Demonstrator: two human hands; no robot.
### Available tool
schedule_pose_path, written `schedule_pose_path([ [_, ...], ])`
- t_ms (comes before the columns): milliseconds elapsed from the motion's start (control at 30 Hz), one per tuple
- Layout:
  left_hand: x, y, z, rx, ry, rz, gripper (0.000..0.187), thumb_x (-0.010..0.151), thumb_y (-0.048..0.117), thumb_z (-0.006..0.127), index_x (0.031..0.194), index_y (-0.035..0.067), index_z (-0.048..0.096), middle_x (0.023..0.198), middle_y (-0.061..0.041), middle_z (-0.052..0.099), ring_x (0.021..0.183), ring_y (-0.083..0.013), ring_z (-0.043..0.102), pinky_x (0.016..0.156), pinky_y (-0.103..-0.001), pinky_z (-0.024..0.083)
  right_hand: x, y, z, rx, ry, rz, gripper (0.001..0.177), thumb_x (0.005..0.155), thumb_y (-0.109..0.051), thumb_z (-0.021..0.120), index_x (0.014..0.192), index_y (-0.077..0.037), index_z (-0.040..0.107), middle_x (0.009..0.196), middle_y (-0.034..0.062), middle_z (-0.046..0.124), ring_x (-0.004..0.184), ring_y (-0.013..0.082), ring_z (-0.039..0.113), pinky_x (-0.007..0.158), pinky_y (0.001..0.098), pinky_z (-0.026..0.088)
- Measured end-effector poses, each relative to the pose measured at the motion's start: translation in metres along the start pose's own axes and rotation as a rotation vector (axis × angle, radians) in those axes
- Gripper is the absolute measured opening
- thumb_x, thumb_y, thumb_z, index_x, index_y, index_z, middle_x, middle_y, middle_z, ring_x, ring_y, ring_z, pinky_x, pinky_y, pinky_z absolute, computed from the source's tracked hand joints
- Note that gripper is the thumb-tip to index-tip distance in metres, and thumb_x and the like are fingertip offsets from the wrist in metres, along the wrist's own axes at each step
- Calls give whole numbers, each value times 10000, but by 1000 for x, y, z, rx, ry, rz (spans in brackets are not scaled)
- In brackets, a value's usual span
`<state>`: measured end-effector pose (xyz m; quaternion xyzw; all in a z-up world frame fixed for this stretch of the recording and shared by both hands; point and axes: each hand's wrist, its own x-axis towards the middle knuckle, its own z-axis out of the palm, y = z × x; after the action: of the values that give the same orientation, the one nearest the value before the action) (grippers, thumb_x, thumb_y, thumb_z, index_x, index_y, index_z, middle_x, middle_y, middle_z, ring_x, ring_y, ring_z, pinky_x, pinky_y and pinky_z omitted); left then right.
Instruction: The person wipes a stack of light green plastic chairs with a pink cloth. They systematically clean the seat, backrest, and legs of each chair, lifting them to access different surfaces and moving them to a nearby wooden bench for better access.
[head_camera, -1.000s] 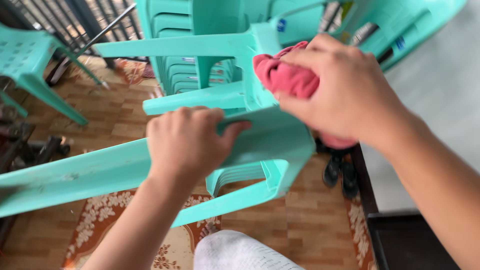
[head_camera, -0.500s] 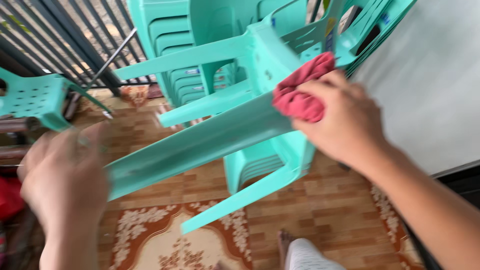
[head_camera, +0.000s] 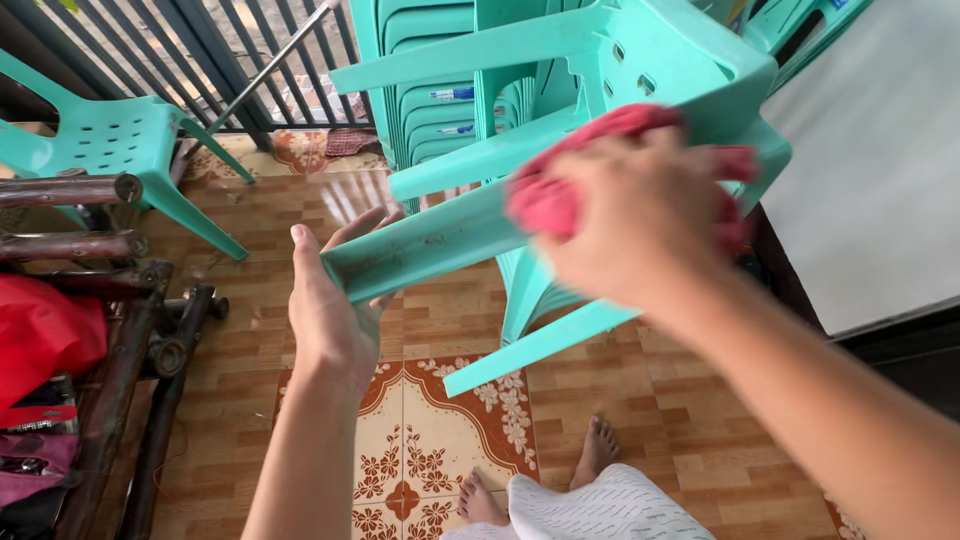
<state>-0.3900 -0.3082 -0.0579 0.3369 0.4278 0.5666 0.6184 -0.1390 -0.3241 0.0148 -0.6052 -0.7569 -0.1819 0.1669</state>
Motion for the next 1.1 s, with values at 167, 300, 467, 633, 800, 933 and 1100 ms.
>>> schedule_pose_path([
  [167,2,-13,-1,-318,-108,13,787,1034,607,255,1293,-36,627,1305,-194,679,1220,-269,645,1072,-384,509,12,-110,-9,151,-76,-181,428,653,-437,788,970,-150,787,971,105,740,934,345,630,806,540,469],
  [300,4,-16,-3,-305,-58,-11,721,996,580,397,1167,-61,678,1076,-151,724,985,-226,671,878,-354,546,2,-98,-17,308,-73,-229,429,674,-413,785,1034,-180,785,1008,64,730,954,338,628,761,548,457],
  [467,5,-50,36,88,260,21,513,960,446,575,921,-18,791,752,-21,587,652,-106,446,584,-311,352,-13,13,-10,85,-209,-71,430,664,-467,807,1041,-259,788,1037,31,737,998,333,633,846,573,468],
  [633,23,-69,49,56,381,123,471,987,338,575,866,-116,604,724,-56,481,660,-144,372,582,-340,322,-10,146,-20,-65,-281,445,400,809,-492,769,1141,-269,780,1091,85,756,1021,371,676,869,523,535],
  [800,20,-65,53,-45,325,130,462,941,326,551,954,-103,723,810,-59,650,703,-114,504,658,-304,427,-11,143,-17,-75,-286,349,409,774,-492,751,1126,-289,799,1028,101,762,989,357,701,888,531,568],
  [933,10,-54,56,7,304,71,471,915,319,539,1019,-49,812,900,-70,737,755,-106,539,714,-271,433,5,43,-16,-216,-416,157,374,731,-449,725,1083,-336,780,1210,93,694,1214,448,547,893,735,384],
  [1100,11,-50,52,-99,298,6,434,892,312,588,1021,-62,767,927,-93,741,788,-150,615,709,-320,485,-3,-55,-28,-6,-287,-171,481,638,-445,762,1035,-174,766,1124,108,697,1079,391,584,886,635,420],
])
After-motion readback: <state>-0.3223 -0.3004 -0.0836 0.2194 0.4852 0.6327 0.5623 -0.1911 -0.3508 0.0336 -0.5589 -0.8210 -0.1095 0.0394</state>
